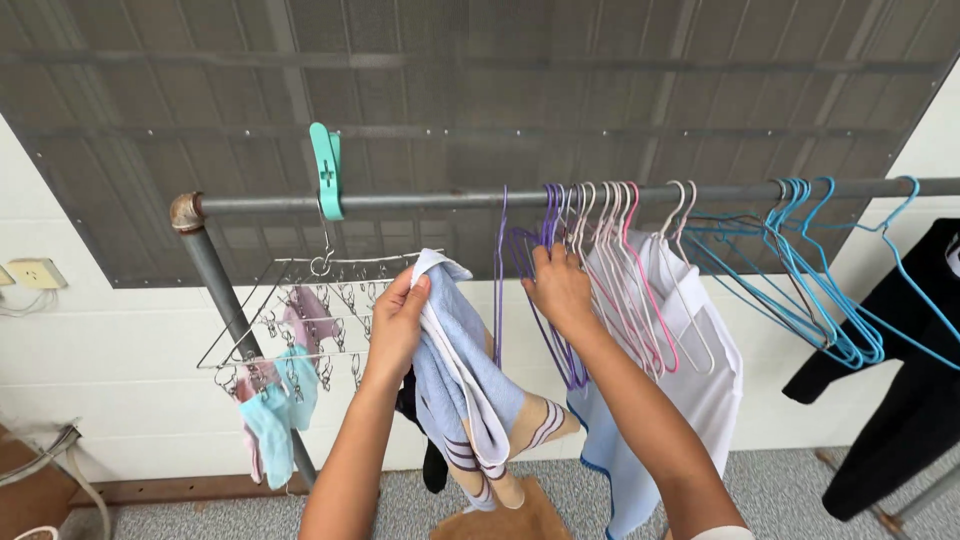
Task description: The person unclips socks and underwear from a circular hanger, then takes items from a basket to place on individual hangers and attach them to a clothes rack.
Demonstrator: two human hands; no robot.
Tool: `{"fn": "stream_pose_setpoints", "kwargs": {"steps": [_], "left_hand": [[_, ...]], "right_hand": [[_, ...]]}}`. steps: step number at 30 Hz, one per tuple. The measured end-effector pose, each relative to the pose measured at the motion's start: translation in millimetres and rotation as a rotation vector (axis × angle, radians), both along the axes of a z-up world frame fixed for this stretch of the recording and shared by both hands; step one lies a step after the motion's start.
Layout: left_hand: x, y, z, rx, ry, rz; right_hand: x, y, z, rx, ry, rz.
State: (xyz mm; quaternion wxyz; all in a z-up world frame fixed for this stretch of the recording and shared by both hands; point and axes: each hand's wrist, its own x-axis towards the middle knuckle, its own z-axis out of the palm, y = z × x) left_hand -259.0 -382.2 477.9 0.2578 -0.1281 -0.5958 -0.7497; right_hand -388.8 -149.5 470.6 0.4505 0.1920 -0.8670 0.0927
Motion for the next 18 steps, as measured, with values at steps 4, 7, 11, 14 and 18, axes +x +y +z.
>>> {"fn": "stream_pose_setpoints", "kwargs": {"steps": [4,7,11,14,18], "left_hand": [[-31.2,3.7,3.6,-0.038,-0.021,0.036],[-45.7,8.4,-8.0,-0.023,-0.015,0.018],[-48.4,12.9,-15.7,-0.041,-0.026,0.039],[-35.8,16.7,-16.6,-0.067,-0.036,0.069],[-7.0,18.1,-32.0,-0.130,-0.068,-0.007]], "right_hand": [[-66.5,4.6,-41.2,0.090,-0.038,-0.169],[-90.6,17.3,-59.9,0.049,-0.044,-0.092],[-80.1,20.0,-46.6,-0.098,-0.181,-0.034],[-56.4,16.6,-25.7,-0.284,-0.142,0.134],[-5.9,13.5,-24.3,-0.436,-0.098,0.276]]}}
